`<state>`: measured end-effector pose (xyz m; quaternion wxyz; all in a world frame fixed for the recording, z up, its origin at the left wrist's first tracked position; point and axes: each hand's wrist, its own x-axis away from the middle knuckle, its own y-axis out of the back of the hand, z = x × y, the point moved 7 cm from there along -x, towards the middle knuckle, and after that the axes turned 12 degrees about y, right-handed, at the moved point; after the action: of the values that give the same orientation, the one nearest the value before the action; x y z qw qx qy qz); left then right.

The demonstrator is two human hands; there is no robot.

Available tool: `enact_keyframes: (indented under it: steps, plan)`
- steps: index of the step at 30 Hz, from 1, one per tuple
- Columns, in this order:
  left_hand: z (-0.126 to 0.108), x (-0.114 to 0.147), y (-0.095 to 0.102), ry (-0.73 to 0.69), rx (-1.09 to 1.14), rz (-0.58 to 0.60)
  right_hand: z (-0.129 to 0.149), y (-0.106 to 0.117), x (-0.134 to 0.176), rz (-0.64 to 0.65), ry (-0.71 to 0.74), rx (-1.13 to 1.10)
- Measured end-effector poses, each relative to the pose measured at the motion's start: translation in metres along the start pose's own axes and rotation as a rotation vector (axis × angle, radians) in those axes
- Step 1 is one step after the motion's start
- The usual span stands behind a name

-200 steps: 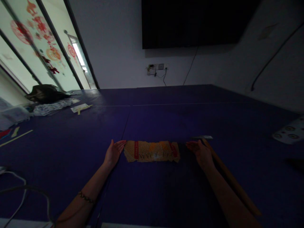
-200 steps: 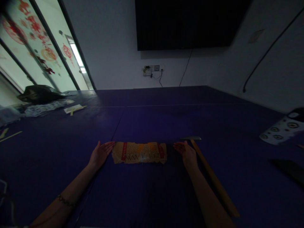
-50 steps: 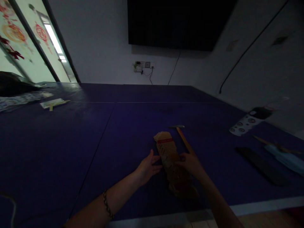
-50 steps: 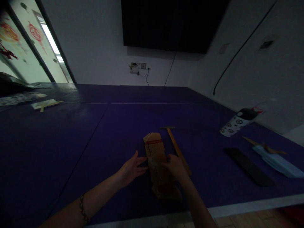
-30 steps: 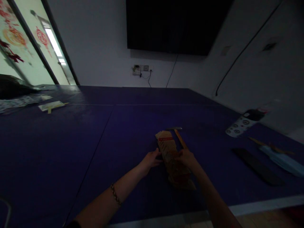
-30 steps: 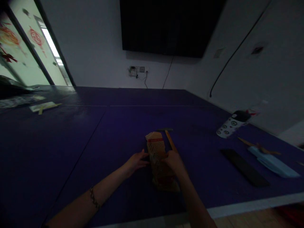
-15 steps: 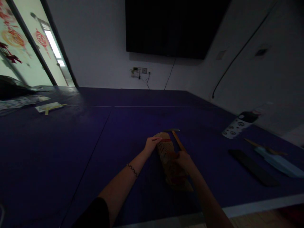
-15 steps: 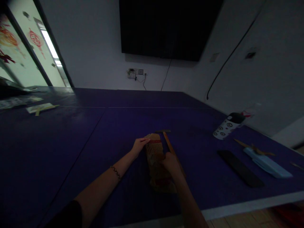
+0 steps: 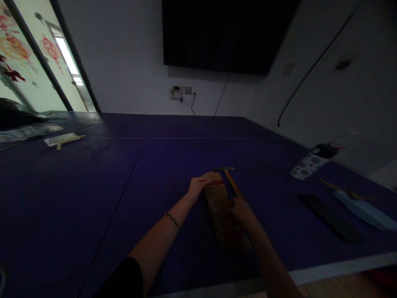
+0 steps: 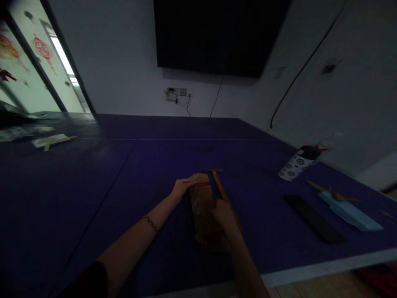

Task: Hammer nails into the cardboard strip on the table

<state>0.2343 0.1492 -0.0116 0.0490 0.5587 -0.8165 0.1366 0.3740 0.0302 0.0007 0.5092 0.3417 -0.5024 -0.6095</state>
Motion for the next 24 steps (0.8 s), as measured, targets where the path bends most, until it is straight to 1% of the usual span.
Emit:
enact_keyframes:
  steps: [4,7,9,11,16,24]
  plan:
    - [0.0,-0.006,0.002,0.035,-0.041,-0.059,0.001,0.001,0.002,0.001,-0.003,0.003]
    - [0.001,-0.014,0.007,0.075,-0.09,-0.129,0.001,0.0,0.002,0.005,-0.004,0.0]
    - [0.003,-0.019,0.011,0.117,-0.132,-0.181,0.0,-0.001,0.002,0.007,-0.002,-0.004]
    - [0.005,-0.023,0.015,0.173,-0.175,-0.207,0.0,-0.001,0.002,0.008,-0.002,-0.009]
    - [0.007,-0.025,0.017,0.27,-0.236,-0.164,0.002,0.001,0.003,0.004,-0.011,-0.016]
    - [0.013,-0.023,0.011,0.304,-0.248,-0.036,0.001,0.001,0.004,0.002,-0.024,-0.024]
